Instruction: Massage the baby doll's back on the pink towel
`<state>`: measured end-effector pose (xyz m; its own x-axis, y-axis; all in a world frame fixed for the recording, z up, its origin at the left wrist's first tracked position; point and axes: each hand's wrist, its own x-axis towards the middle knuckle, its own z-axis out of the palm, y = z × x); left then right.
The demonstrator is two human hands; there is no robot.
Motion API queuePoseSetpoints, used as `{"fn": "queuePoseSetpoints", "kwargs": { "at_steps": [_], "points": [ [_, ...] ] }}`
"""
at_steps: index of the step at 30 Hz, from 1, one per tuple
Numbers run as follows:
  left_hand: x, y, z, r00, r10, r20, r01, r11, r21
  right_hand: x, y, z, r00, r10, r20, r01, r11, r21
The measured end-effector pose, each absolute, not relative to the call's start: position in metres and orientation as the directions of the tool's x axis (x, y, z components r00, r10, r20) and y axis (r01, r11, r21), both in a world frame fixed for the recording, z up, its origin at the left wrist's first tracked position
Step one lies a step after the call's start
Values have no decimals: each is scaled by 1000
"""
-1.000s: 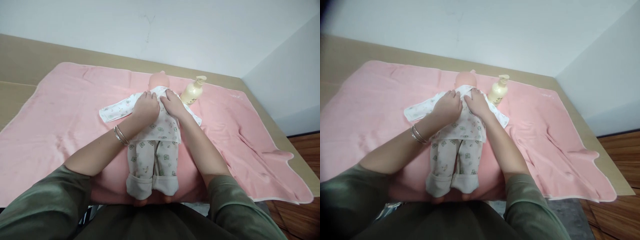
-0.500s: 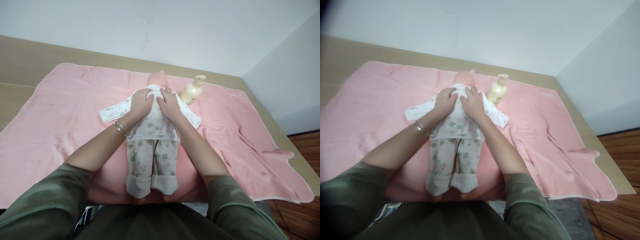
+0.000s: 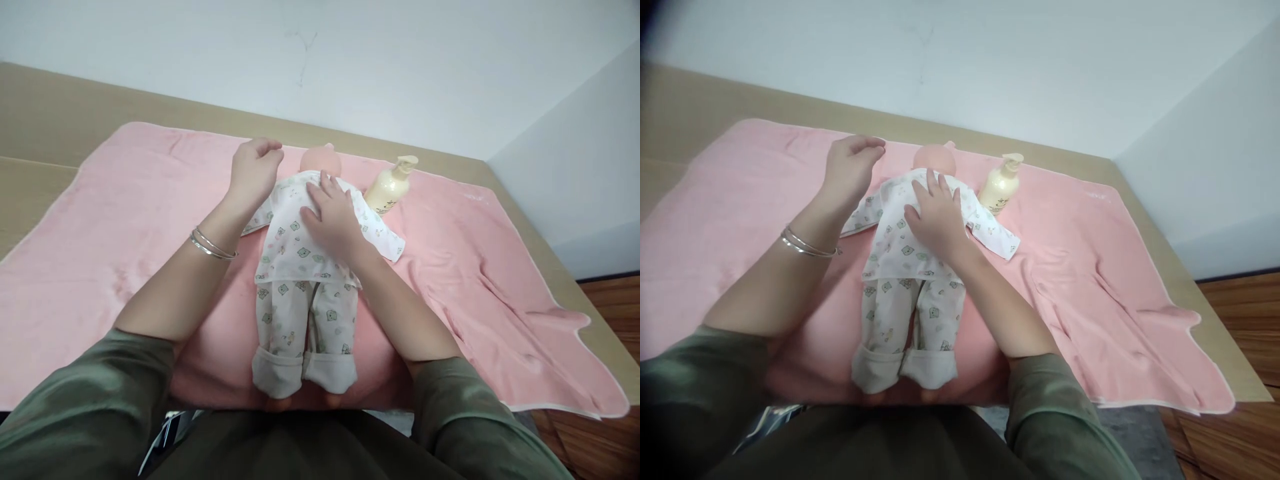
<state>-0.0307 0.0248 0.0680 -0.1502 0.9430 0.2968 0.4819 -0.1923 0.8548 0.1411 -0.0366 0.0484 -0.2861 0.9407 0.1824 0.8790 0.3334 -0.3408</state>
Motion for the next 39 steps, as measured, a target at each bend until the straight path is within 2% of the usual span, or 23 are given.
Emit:
{"fn": "queuePoseSetpoints", "kwargs": {
  "at_steps": [3,8,12,14,16,19,24,26,28,29,31,35,39],
  "points": [
    [-28,19,74,-125,955,269,497,-174,850,140,-38,51,-255,939,229,889,321,-326],
    [-23,14,75,-79,956,284,476,-214,853,141,-38,50,-283,948,146,888,316,-334],
    [-23,17,71,-78,948,310,478,-237,846,142,-39,53,-233,929,289,863,334,-380],
    [-23,18,69,-91,940,328,455,-254,853,141,-40,52,-251,932,261,875,334,-351],
    [-22,19,67,-98,933,346,430,-274,860,140,-42,52,-305,936,173,883,346,-317],
    [-22,20,65,-77,931,356,451,-286,846,139,-46,56,-337,937,90,879,348,-325],
    [-23,15,70,-77,938,338,462,-267,846,132,-48,50,-327,928,176,879,367,-304],
    [-22,11,74,-75,942,326,476,-254,842,132,-43,47,-378,911,166,867,411,-282],
    [-21,6,79,-78,940,332,495,-253,832,141,-36,51,-403,902,156,847,432,-310],
    [-20,4,82,-78,936,343,500,-261,826,149,-31,57,-396,903,167,837,429,-339],
    [-20,0,85,-71,929,364,510,-280,814,171,-21,74,-305,910,281,833,398,-384],
    [-20,-5,90,-49,927,371,533,-290,795,224,-3,102,-105,854,510,860,335,-385],
    [-20,-7,92,-35,928,370,564,-287,774,249,17,96,20,828,561,905,224,-362]
  ]
}}
